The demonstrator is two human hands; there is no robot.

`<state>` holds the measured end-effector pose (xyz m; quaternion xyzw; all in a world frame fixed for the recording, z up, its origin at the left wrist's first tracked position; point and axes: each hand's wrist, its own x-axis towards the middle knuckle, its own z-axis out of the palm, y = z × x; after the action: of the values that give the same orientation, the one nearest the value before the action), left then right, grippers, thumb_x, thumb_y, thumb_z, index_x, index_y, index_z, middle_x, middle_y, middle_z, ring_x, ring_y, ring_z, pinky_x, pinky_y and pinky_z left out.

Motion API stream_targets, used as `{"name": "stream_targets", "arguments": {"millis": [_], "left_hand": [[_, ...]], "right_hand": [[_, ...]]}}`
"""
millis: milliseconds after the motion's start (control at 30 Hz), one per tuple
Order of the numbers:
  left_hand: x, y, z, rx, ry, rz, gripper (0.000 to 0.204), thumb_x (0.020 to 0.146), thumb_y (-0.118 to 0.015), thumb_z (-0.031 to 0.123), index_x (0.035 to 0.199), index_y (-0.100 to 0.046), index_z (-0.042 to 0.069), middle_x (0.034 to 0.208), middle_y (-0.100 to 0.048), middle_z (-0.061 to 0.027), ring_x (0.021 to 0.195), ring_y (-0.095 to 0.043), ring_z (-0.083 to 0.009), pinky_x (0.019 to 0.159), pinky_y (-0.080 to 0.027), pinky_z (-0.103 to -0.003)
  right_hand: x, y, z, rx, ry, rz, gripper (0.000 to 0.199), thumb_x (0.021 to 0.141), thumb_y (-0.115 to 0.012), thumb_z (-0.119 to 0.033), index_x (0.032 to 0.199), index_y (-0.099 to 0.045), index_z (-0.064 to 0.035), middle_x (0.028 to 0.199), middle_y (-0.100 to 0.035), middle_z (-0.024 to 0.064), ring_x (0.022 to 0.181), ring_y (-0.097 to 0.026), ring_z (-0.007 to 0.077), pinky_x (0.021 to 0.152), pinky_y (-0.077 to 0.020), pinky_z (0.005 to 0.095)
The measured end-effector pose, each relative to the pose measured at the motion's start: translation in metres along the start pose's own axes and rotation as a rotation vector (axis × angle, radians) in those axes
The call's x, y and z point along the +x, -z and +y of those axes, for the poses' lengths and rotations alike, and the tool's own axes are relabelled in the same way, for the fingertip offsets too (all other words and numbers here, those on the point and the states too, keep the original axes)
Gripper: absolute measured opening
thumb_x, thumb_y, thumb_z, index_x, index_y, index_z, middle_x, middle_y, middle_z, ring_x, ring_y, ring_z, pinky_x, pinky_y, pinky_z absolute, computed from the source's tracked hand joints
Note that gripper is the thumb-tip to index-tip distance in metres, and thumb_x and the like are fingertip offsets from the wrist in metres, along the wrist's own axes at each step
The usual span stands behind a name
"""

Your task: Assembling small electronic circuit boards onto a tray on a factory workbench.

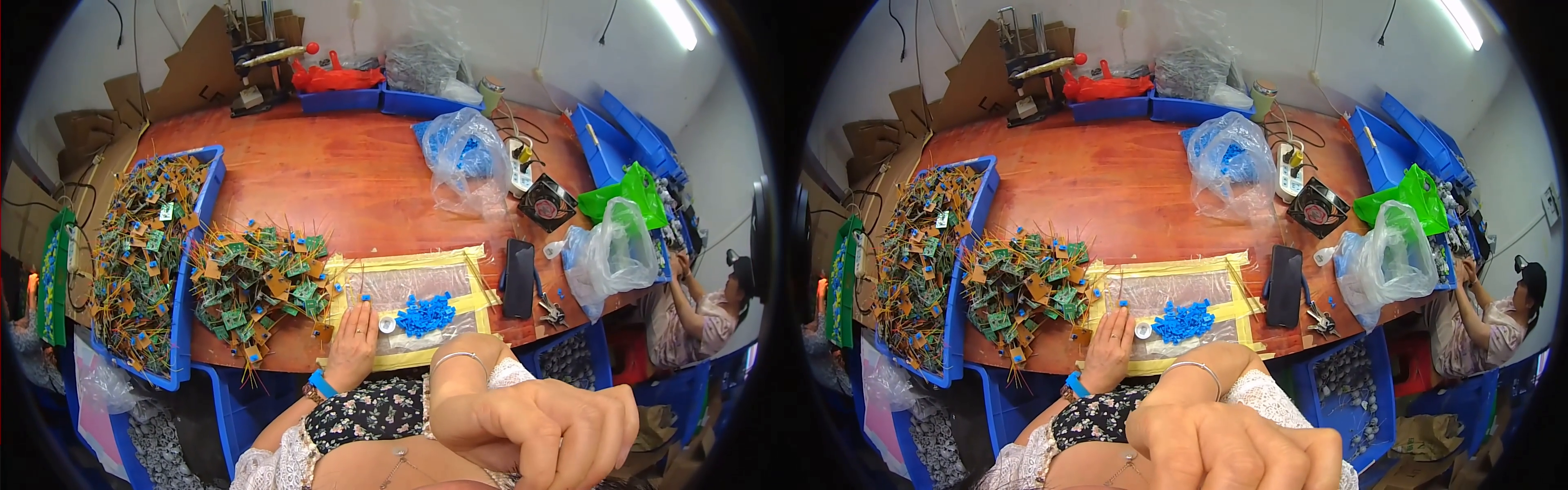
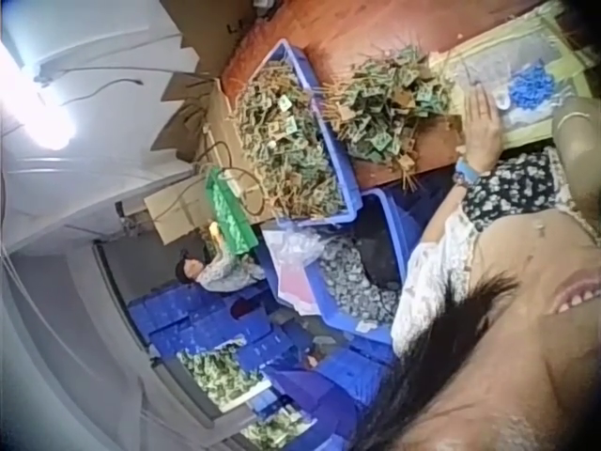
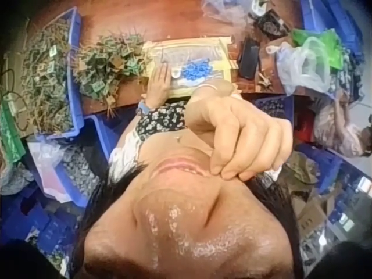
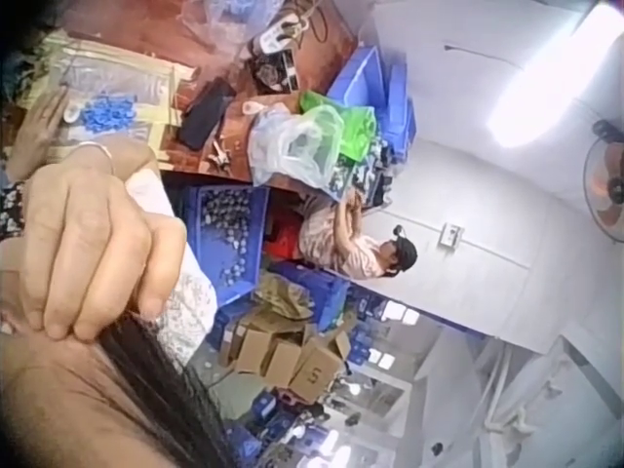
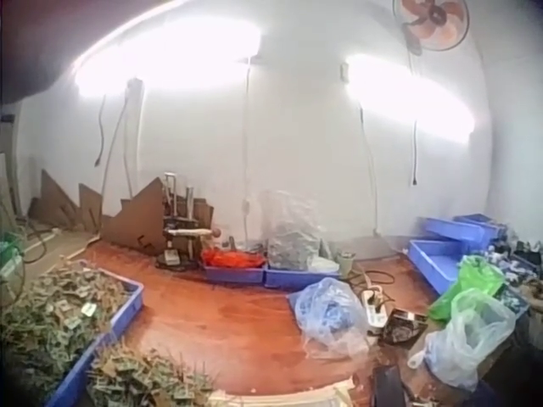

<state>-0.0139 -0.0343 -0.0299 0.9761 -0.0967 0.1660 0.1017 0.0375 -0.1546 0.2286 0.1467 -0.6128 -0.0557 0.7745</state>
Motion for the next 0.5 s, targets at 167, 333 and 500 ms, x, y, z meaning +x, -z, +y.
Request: {"name": "stream_targets", "arguments": {"millis": [167, 333, 500], "left_hand": [[0.001, -0.001, 0.001, -0.010, -0.009, 0.002, 0.044, 0.091, -0.050, 0.007, 0.131, -0.056, -0.010, 0.142, -0.053, -0.0277, 0.136, -0.049, -0.0376, 0.117, -0.035, -0.048], [-0.006, 0.000, -0.002, 0.006, 0.022, -0.003, 0.045, 0.090, -0.051, 0.007, 0.131, -0.055, -0.010, 0.141, -0.053, -0.0278, 0.136, -0.049, -0.0376, 0.117, -0.035, -0.047], [0.000, -0.001, 0.000, -0.002, 0.002, -0.002, 0.044, 0.091, -0.051, 0.008, 0.132, -0.055, -0.010, 0.143, -0.052, -0.0273, 0.136, -0.048, -0.0371, 0.117, -0.034, -0.048]], "right_hand": [[-0.002, -0.002, -0.003, -0.064, -0.018, -0.010, 0.023, 0.090, -0.062, 0.005, 0.110, -0.054, -0.0025, 0.091, -0.063, 0.0103, 0.082, -0.063, 0.0237, 0.075, -0.0577, 0.0333], [-0.012, 0.002, -0.002, -0.149, -0.091, 0.083, 0.019, 0.093, -0.061, -0.001, 0.112, -0.055, -0.0021, 0.088, -0.064, 0.0107, 0.078, -0.062, 0.0235, 0.071, -0.0545, 0.0328], [0.001, -0.003, 0.001, -0.127, 0.053, 0.020, 0.020, 0.093, -0.060, 0.001, 0.111, -0.056, -0.0028, 0.088, -0.065, 0.0089, 0.079, -0.062, 0.0218, 0.070, -0.0546, 0.0325]]}}
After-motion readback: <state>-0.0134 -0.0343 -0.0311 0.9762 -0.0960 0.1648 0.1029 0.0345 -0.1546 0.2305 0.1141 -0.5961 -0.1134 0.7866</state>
